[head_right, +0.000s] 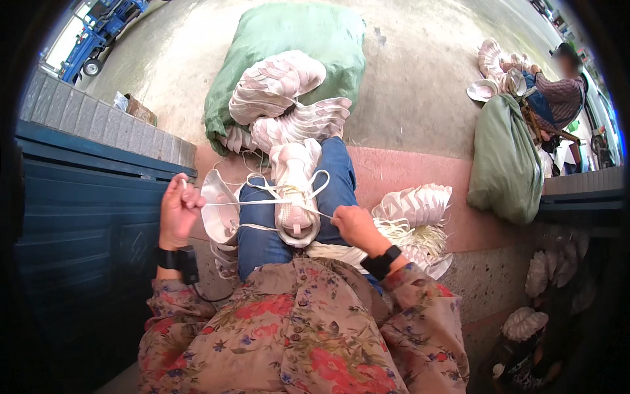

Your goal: The recorder uses elastic bands to bundle together white shoe upper components.

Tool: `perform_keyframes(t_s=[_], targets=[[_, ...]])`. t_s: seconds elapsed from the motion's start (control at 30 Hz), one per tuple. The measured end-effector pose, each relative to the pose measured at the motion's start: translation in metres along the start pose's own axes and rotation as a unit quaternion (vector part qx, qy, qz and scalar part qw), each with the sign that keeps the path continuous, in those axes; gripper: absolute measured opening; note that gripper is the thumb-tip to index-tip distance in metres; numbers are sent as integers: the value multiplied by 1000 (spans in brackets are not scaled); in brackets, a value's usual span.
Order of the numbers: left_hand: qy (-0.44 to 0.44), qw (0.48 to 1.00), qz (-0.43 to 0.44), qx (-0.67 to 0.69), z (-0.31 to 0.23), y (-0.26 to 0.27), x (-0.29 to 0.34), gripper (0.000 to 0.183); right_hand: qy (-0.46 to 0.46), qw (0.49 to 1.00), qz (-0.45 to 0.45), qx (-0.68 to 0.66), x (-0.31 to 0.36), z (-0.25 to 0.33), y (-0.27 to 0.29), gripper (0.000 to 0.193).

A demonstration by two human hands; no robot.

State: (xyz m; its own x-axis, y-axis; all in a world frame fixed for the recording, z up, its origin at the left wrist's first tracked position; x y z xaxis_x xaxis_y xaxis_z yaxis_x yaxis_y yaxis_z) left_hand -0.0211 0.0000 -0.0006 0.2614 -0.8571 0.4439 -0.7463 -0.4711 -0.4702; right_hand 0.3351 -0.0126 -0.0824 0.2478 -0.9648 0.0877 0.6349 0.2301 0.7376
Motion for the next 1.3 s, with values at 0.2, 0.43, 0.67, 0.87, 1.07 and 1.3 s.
perform_keyframes(t_s=[0.2, 0.43, 0.67, 0.87, 1.07, 1.3], targets=[[17, 989, -32, -145, 13, -15, 1, 19, 133, 980, -146, -10, -64, 13, 3, 15], [-1, 979, -45, -199, 10, -21, 4, 25, 113, 977, 75, 165, -116, 10, -19, 23], [3, 981, -64, -184, 21, -11, 0, 20, 33, 967, 227, -107, -109, 13, 6, 20], [-11, 975, -50, -215, 16, -15, -1, 18, 249, 945, 20, 211, -97, 18, -7, 8], [-94, 974, -92, -185, -31, 11, 10, 15, 58, 971, -74, 220, -95, 15, -15, 9], [-188, 970, -147, -47, -122, 58, -7, 17, 55, 994, -83, 46, -54, 26, -28, 19]])
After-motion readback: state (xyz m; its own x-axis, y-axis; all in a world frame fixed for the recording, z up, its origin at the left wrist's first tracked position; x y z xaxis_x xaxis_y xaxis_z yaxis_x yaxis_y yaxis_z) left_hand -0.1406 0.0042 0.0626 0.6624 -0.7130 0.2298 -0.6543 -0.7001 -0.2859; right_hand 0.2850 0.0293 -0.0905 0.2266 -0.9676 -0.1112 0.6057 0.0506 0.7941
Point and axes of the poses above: each hand's wrist, its own x-axis away from the middle knuckle, its own y-axis out of the back of the hand, z = x × y, the point moved 1 cm from there along -x, towards the middle knuckle, and after that the axes turned 15 degrees about -z, right-handed, at the moved point
